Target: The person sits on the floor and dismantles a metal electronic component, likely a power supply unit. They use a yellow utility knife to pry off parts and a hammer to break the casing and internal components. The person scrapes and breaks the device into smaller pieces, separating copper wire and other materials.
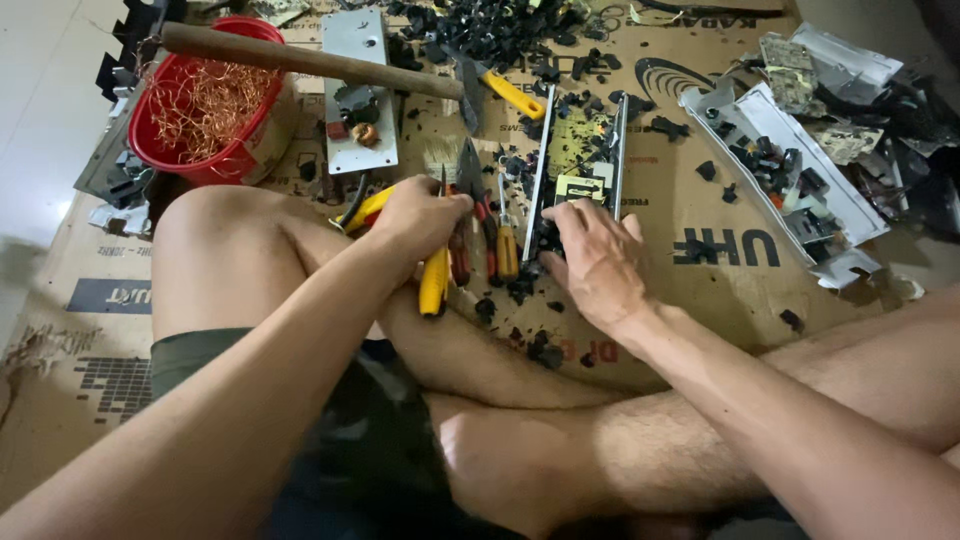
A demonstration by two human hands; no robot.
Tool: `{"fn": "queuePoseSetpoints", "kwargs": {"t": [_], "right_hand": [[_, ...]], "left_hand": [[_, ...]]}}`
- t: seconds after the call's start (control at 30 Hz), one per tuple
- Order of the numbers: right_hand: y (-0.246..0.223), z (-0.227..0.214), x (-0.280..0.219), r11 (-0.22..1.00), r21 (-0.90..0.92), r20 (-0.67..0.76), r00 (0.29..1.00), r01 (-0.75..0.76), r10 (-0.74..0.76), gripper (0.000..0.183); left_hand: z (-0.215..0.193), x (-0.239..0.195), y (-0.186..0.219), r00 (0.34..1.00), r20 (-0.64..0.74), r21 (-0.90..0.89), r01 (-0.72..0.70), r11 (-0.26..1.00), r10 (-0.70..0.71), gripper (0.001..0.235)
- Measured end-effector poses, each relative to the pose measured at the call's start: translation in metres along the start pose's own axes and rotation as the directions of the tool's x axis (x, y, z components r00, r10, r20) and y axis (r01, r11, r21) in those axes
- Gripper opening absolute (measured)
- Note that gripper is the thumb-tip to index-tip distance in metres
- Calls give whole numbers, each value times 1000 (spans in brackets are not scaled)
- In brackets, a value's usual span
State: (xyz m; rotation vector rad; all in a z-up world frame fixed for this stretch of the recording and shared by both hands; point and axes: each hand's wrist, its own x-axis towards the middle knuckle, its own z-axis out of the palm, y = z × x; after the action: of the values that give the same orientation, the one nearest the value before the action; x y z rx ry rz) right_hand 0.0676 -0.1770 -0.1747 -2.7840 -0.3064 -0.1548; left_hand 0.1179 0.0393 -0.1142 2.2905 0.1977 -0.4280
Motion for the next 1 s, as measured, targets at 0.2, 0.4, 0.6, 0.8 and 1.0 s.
{"fn": "queuePoseSetpoints", "kwargs": {"t": [0.2, 0.4, 0.6, 0.8, 1.0], "right_hand": [[0, 11, 0, 1000, -5, -38, 999, -14, 14, 36], [-7, 3, 0, 995, -99, -31, 999, 20, -23, 27], [-6, 8, -10, 985, -168, -10, 999, 33, -35, 36], [30, 57, -16, 947, -281, -49, 983, 157, -177, 23], [26, 34, -6, 984, -108, -99, 984, 140, -151, 21]], "left_hand": [[1, -2, 2, 1000, -3, 94, -6, 996, 7, 52], [-13, -26, 16, 998, 59, 104, 14, 994, -20, 56], [-16, -19, 6, 999, 48, 118, 3, 993, -9, 55], [-17, -10, -1, 998, 52, 68, 21, 997, -25, 52], [-17, -7, -2, 998, 65, 33, 15, 999, -18, 50]]}}
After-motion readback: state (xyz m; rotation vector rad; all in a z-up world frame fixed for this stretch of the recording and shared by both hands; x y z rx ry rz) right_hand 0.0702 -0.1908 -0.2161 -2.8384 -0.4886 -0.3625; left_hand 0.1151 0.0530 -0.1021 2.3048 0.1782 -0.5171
